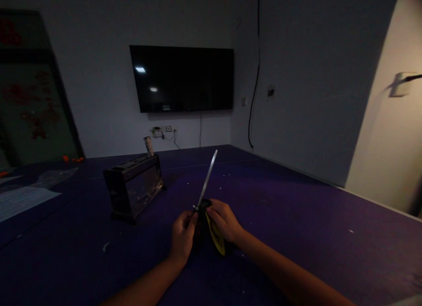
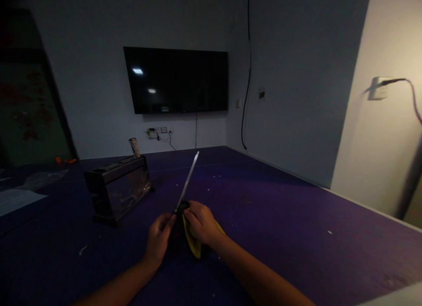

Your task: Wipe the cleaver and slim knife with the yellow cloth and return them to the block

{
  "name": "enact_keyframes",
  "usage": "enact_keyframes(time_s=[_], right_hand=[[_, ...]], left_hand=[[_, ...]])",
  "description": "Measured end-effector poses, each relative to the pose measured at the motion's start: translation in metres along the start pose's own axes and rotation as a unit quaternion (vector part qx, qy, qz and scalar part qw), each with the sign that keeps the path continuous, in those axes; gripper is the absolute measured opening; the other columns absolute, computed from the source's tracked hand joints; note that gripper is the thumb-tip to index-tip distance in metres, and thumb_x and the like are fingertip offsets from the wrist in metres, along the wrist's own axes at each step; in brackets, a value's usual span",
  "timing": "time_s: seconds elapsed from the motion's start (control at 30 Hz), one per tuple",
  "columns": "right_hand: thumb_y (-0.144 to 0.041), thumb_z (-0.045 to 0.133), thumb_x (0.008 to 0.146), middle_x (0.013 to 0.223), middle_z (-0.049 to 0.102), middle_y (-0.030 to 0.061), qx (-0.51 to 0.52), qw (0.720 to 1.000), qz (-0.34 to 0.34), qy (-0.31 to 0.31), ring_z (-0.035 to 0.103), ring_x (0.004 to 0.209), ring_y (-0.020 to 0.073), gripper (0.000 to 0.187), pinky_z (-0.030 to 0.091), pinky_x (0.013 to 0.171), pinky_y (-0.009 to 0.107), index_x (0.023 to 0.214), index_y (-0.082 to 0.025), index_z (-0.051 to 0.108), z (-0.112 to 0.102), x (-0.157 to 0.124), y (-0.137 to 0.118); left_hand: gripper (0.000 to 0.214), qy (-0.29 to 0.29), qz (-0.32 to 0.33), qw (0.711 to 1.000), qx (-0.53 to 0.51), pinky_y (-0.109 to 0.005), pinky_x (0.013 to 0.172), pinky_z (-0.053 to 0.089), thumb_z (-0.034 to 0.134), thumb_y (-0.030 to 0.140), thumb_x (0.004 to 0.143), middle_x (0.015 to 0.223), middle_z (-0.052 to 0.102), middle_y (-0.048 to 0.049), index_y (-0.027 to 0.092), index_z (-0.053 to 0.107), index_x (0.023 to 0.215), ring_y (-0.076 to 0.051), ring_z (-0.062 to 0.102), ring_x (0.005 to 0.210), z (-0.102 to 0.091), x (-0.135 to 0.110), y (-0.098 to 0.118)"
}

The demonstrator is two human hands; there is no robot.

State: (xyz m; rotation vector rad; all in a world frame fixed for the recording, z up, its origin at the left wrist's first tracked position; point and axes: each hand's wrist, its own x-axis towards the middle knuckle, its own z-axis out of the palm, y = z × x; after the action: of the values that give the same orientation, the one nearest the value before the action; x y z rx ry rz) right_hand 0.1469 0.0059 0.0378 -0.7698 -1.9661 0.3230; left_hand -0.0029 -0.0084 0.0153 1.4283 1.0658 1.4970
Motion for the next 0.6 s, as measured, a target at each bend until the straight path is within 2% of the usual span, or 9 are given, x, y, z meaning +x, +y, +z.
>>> enact_keyframes(time_s=[0.17,0.43,0.53,0.6], right_hand=[[-0.028,0.033,0.089,0.074,0.054,0.0036,-0.032,0.999,-0.013,-0.007,0.052,0.070,0.0157,0.026,0.041,0.066,0.028,0.072,-0.018,0.049,-0.001,-0.001,0.001],[-0.022,0.037,0.086,0.091,0.061,0.0079,-0.090,0.992,-0.088,0.002,0.056,0.087,0.0194,0.021,0.045,0.076,0.032,0.085,-0.018,0.058,-0.006,-0.004,-0.005],[-0.021,0.037,0.085,0.096,0.062,0.0085,-0.103,0.988,-0.118,-0.015,0.056,0.090,0.0193,0.021,0.045,0.078,0.032,0.092,-0.018,0.057,-0.007,-0.006,-0.006],[-0.020,0.038,0.085,0.095,0.062,0.0088,-0.117,0.985,-0.124,-0.031,0.056,0.090,0.0193,0.022,0.045,0.078,0.032,0.094,-0.017,0.057,-0.007,-0.006,-0.004]], left_hand=[[0.034,0.002,0.044,0.998,0.046,-0.026,0.061,0.044,0.054,0.048,0.072,0.071,0.061,-0.0039,0.015,0.058,0.079,-0.017,0.057,0.068,0.000,-0.002,0.003],[0.031,0.067,0.085,0.989,0.104,-0.031,0.069,0.047,0.051,0.047,0.074,0.078,0.064,-0.0066,0.018,0.057,0.080,-0.020,0.061,0.074,-0.002,0.004,-0.008],[0.029,0.091,0.103,0.982,0.132,-0.033,0.066,0.048,0.049,0.049,0.075,0.077,0.064,-0.0061,0.021,0.057,0.080,-0.022,0.062,0.073,-0.004,0.008,-0.008],[0.027,0.115,0.132,0.969,0.175,-0.032,0.060,0.049,0.046,0.049,0.076,0.072,0.064,-0.0048,0.025,0.056,0.078,-0.021,0.062,0.067,-0.010,0.015,0.002]])
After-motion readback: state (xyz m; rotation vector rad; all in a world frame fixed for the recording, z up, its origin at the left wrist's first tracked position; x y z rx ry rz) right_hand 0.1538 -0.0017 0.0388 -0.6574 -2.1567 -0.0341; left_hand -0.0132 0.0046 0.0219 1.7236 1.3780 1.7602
